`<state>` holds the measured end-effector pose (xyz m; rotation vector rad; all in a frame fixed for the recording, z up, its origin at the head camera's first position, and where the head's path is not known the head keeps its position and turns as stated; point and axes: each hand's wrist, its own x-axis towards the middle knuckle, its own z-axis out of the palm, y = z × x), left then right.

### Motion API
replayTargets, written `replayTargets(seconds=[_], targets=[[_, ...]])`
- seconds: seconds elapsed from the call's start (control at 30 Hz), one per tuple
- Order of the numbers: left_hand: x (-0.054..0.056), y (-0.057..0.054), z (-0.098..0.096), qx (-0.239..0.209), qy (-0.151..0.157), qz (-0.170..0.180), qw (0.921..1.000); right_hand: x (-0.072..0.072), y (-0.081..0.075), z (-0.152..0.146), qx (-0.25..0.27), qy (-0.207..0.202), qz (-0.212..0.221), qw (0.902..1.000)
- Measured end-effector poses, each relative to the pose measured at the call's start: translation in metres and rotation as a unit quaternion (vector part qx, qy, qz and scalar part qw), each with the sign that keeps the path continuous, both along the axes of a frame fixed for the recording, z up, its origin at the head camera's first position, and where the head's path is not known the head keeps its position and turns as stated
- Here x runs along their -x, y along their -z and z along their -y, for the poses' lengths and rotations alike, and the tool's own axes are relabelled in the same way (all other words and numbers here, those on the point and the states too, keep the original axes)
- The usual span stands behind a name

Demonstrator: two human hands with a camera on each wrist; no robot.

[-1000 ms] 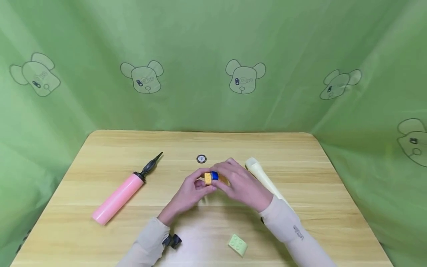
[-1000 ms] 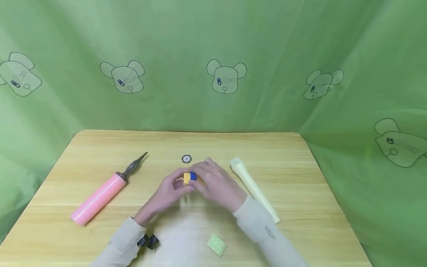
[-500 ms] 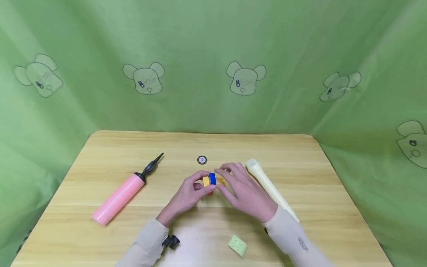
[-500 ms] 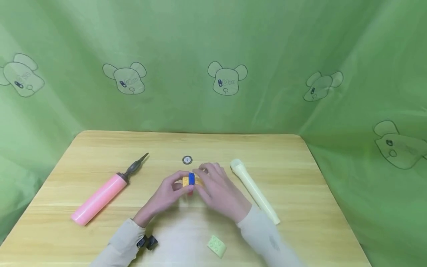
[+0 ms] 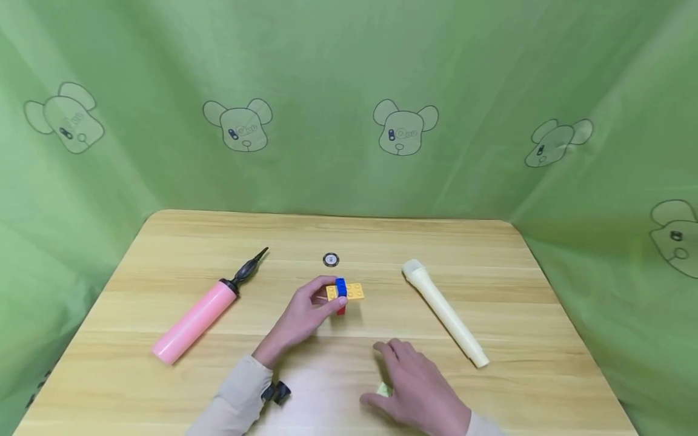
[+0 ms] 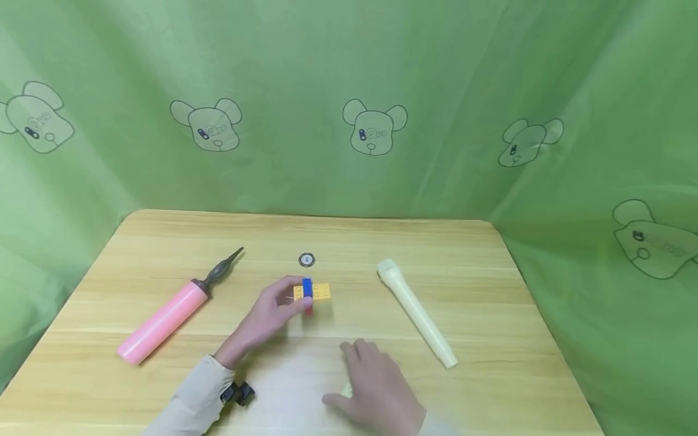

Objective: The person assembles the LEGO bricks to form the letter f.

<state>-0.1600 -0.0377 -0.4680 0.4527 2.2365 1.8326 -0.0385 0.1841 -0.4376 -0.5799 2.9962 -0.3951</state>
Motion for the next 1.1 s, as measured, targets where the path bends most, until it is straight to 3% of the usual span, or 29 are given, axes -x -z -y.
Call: replayTargets(seconds=[0.1, 0.43, 0.6, 0.77, 0.93, 1.1], targets=[[0.0, 0.0, 0.0, -0.001, -0.004, -0.003, 1.0, -0.007, 0.005, 0.001, -0.017, 0.014, 0.034, 0.9992], [0.001, -0.002, -0.002, 0.008, -0.017, -0.017, 0.9997, -0.016, 0.012, 0.0, -0.043, 0.059, 0.075, 0.9945], [0.001, -0.003, -0.004, 0.014, -0.019, -0.023, 0.9995, -0.016, 0.008, -0.002, -0.043, 0.055, 0.096, 0.9929], [0.0, -0.004, -0.005, 0.017, -0.022, -0.024, 0.9993, -0.015, 0.007, -0.004, -0.061, 0.025, 0.111, 0.9915], [0.001, -0.004, -0.005, 0.02, -0.021, -0.028, 0.9992, -0.009, 0.001, -0.006, -0.048, 0.011, 0.073, 0.9962], [0.001, -0.004, -0.003, 0.028, -0.016, -0.024, 0.9992, 0.008, -0.02, -0.008, -0.019, 0.019, -0.003, 0.9996]])
